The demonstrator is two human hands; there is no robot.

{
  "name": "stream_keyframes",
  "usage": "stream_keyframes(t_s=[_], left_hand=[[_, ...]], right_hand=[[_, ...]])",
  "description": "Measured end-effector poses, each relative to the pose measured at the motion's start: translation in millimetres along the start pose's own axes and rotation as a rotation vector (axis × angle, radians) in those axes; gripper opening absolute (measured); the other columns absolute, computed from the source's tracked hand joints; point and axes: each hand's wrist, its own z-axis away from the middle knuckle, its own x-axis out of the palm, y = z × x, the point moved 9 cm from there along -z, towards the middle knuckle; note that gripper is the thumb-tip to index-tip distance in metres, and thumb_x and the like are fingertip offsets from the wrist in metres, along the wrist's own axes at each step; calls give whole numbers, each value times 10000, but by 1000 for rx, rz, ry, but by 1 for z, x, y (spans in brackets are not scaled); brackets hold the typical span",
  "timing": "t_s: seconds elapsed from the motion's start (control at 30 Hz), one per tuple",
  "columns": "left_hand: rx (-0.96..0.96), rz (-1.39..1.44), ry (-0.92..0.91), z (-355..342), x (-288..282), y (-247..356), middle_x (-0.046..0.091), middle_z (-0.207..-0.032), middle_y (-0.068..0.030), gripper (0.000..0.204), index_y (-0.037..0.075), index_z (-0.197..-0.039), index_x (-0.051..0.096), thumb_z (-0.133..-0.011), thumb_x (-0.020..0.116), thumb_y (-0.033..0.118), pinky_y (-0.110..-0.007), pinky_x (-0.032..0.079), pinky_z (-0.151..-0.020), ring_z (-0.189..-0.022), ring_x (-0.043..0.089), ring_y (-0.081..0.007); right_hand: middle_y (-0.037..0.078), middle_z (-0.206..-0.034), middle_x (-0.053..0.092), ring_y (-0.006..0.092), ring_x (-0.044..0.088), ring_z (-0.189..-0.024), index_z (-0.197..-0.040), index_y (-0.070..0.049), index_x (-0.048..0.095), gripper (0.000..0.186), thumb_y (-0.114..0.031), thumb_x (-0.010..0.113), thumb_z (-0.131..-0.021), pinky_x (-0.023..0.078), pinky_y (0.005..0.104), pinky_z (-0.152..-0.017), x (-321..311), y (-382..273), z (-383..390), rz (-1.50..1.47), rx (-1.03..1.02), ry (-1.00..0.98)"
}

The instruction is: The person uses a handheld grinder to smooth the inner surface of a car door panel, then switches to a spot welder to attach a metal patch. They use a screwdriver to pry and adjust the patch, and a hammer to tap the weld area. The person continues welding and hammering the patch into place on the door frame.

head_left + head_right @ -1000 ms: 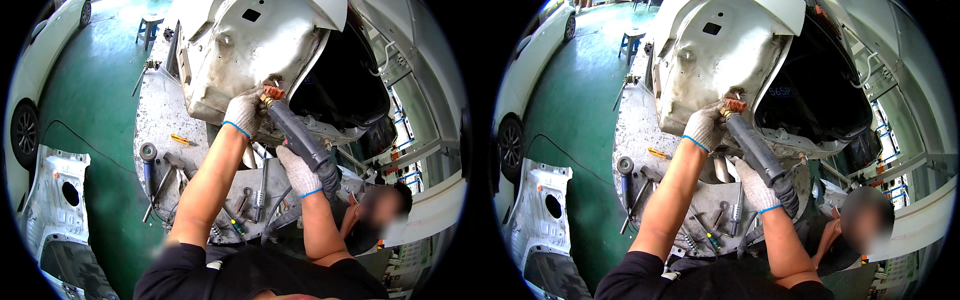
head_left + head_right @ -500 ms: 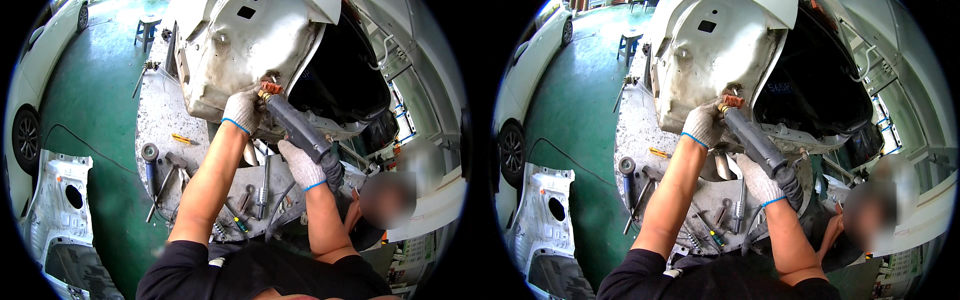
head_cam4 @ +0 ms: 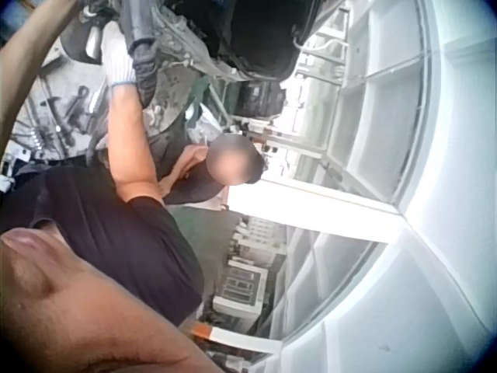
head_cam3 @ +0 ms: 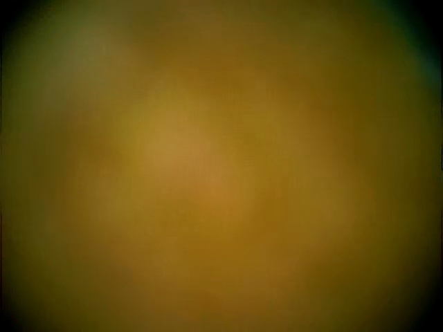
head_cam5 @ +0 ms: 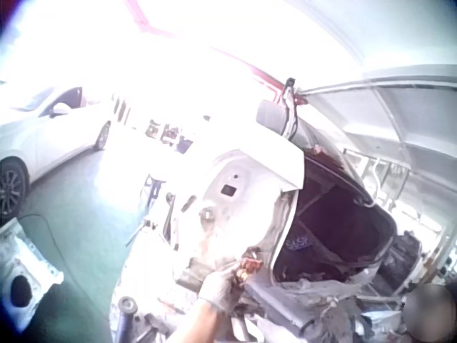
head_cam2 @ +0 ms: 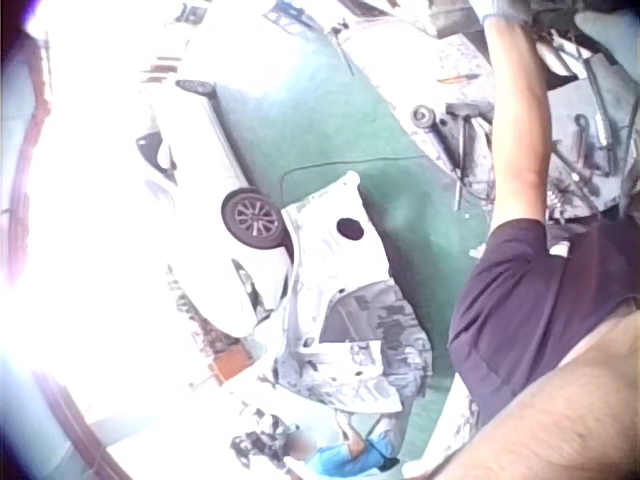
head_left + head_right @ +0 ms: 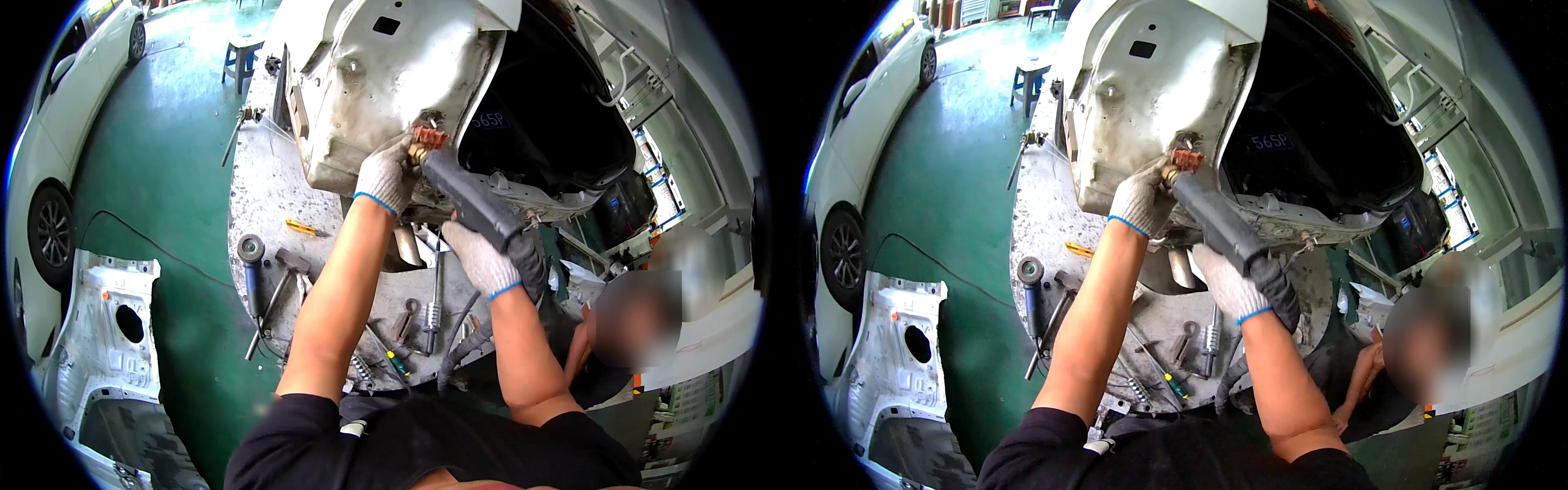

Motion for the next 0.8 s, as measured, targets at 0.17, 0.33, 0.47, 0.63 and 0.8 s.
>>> stream_keyframes(t_s=[0.17,0.33,0.47,0.63,0.8], left_hand=[[158,-347,117,32,-8,20,693,-943,-76,248,0,-1210,686,-984,689,101,-274,506,-624,-725,605,-138],[249,-454,93,41,-7,21,669,-932,-87,265,-19,-1210,659,-992,696,126,-268,505,-637,-713,585,-136],[271,-525,75,58,-13,16,663,-969,-89,301,-30,-1252,620,-1005,678,133,-289,514,-671,-755,600,-151],[139,-665,261,108,-102,-28,660,-960,-77,331,-45,-1236,618,-998,688,175,-293,509,-695,-777,606,-148],[-191,-969,535,246,-275,-109,567,-710,7,154,135,-908,640,-987,668,265,-339,414,-523,-566,499,-173]], right_hand=[[11,-910,618,137,587,-854,-1026,-44,647,207,-22,736,-840,518,332,-778,-13,47,62,-76,105,-33],[97,-962,678,258,663,-929,-1088,-30,658,285,-81,735,-818,546,395,-853,-25,118,141,27,261,-105],[149,-974,714,334,704,-954,-1114,-24,678,326,-117,737,-808,562,421,-862,-29,163,191,28,231,-97],[177,-992,729,341,714,-980,-1108,-22,683,316,-128,745,-816,563,417,-884,-29,205,246,-165,521,-89],[138,-1015,721,271,707,-977,-1118,-15,667,370,-100,799,-783,559,394,-892,-8,255,301,-193,580,-145]])
